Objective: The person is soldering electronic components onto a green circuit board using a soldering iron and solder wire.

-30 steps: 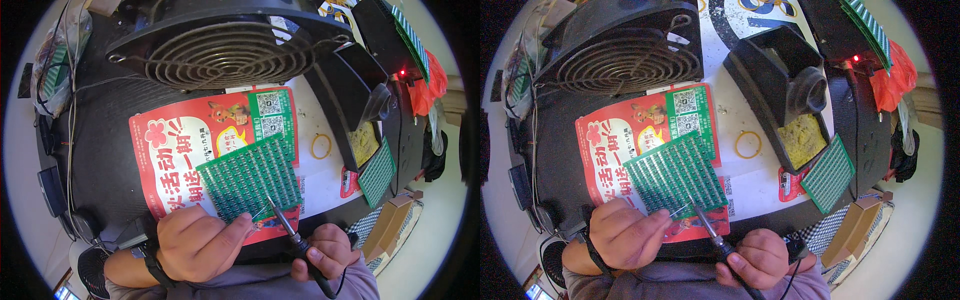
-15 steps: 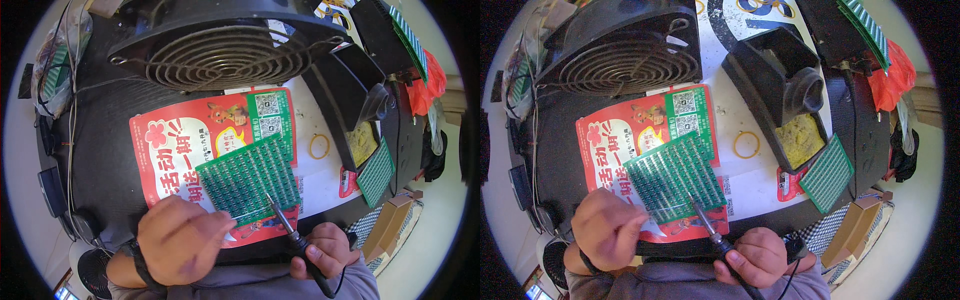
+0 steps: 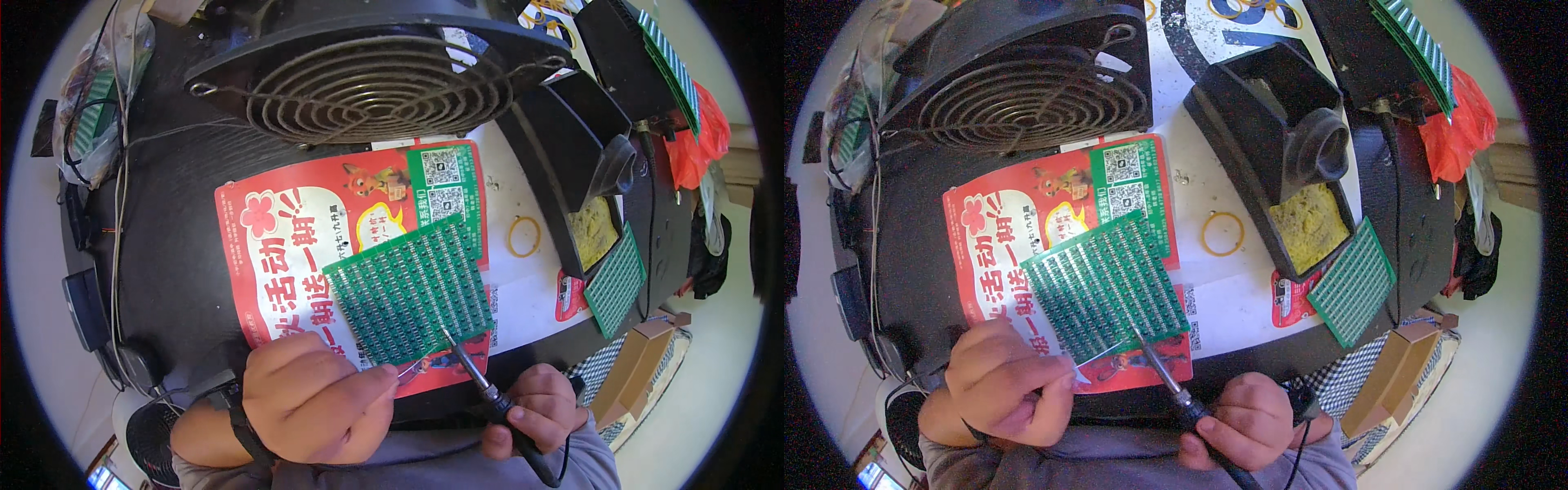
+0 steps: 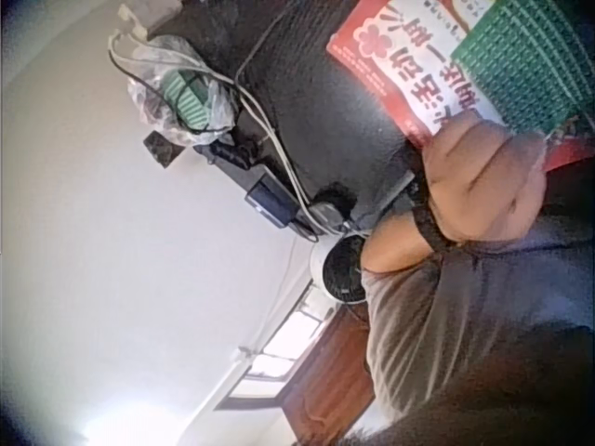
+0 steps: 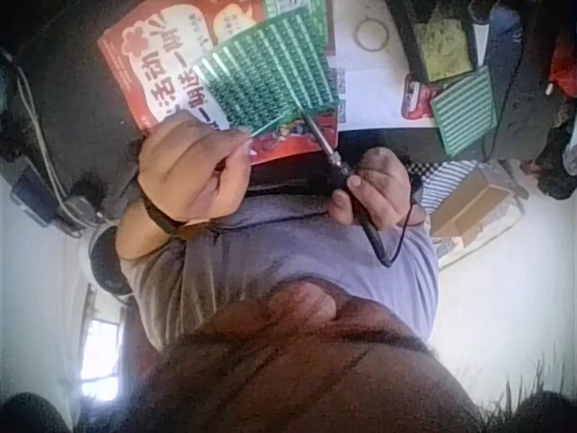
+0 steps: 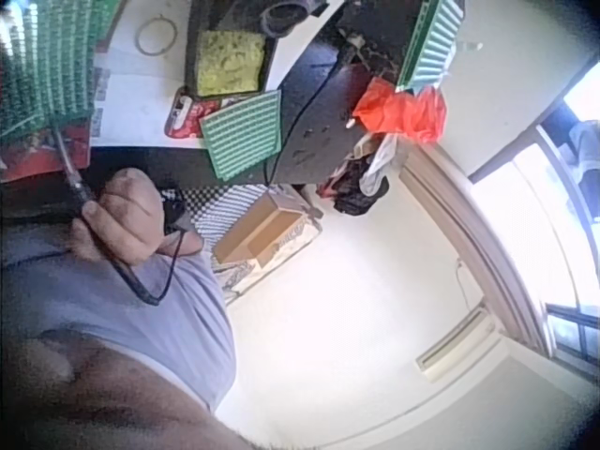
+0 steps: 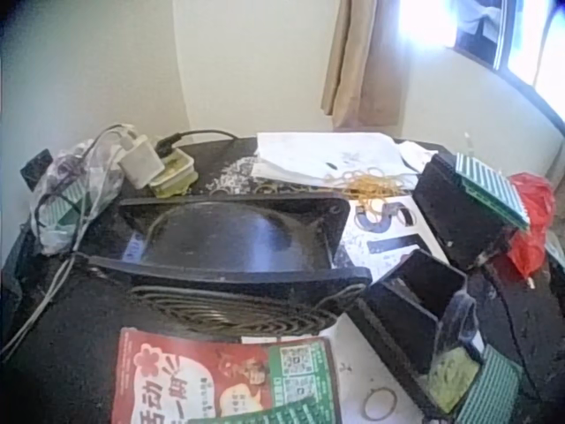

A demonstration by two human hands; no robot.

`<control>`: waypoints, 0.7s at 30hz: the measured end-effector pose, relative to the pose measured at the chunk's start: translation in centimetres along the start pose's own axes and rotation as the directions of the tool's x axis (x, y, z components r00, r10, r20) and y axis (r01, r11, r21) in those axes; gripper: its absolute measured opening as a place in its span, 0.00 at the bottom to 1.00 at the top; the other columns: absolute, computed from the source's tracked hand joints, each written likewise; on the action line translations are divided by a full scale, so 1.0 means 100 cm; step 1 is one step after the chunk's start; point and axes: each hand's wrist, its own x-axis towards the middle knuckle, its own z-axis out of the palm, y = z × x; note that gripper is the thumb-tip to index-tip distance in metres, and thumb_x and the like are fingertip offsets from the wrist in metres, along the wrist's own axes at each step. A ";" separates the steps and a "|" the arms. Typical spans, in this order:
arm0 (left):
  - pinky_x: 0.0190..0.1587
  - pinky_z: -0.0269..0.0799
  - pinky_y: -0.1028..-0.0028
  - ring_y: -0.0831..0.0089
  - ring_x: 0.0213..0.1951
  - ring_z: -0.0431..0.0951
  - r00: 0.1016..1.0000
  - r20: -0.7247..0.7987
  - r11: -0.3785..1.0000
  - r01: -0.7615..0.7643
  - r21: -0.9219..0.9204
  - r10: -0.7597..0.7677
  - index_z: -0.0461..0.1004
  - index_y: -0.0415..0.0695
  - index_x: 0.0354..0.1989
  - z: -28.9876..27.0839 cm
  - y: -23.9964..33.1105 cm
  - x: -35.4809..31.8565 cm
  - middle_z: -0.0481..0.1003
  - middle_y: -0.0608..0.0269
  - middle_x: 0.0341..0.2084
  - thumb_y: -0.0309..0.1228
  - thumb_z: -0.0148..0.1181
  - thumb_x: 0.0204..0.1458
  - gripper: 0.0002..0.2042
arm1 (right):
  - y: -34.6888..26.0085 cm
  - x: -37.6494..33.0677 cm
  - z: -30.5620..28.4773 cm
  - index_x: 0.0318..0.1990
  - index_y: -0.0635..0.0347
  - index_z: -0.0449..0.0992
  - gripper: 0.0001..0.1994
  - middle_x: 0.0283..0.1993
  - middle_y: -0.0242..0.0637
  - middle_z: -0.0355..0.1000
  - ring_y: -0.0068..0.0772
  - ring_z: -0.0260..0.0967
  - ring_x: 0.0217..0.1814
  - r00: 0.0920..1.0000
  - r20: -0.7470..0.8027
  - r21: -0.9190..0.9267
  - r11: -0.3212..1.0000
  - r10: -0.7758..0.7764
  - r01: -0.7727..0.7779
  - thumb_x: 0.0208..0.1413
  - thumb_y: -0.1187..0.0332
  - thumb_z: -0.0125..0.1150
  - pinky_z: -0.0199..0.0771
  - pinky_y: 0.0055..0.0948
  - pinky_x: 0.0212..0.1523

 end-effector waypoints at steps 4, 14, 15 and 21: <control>0.17 0.61 0.76 0.73 0.14 0.69 1.000 0.011 1.000 -0.003 0.015 0.003 0.77 0.40 0.23 0.005 -0.001 -0.001 0.70 0.67 0.14 0.18 0.64 0.30 0.08 | -0.001 0.002 0.004 0.29 0.62 0.75 0.12 0.19 0.31 0.65 0.27 0.61 0.17 1.000 -0.013 -0.014 1.000 0.026 -0.026 0.36 0.69 0.70 0.62 0.25 0.15; 0.17 0.60 0.76 0.73 0.14 0.70 1.000 0.012 0.999 -0.015 0.043 0.015 0.77 0.40 0.23 0.006 -0.001 -0.001 0.71 0.66 0.14 0.18 0.64 0.30 0.08 | -0.001 0.000 0.002 0.30 0.62 0.75 0.12 0.20 0.32 0.66 0.28 0.62 0.18 1.000 0.014 -0.005 1.000 0.028 -0.028 0.37 0.69 0.70 0.64 0.25 0.16; 0.17 0.60 0.76 0.73 0.14 0.70 1.000 0.014 0.999 -0.019 0.045 0.018 0.77 0.39 0.24 0.006 -0.002 -0.002 0.71 0.66 0.14 0.18 0.64 0.30 0.09 | -0.002 0.000 0.001 0.30 0.62 0.75 0.12 0.19 0.31 0.66 0.28 0.62 0.18 1.000 0.010 -0.007 1.000 0.030 -0.030 0.37 0.69 0.70 0.64 0.25 0.16; 0.17 0.61 0.76 0.73 0.13 0.69 0.999 0.022 0.999 -0.024 0.038 0.023 0.77 0.38 0.24 0.006 -0.002 -0.002 0.70 0.66 0.14 0.18 0.64 0.30 0.09 | -0.003 0.000 0.003 0.30 0.62 0.75 0.12 0.18 0.31 0.66 0.28 0.62 0.18 0.999 -0.007 -0.013 0.999 0.050 -0.050 0.37 0.69 0.70 0.64 0.25 0.16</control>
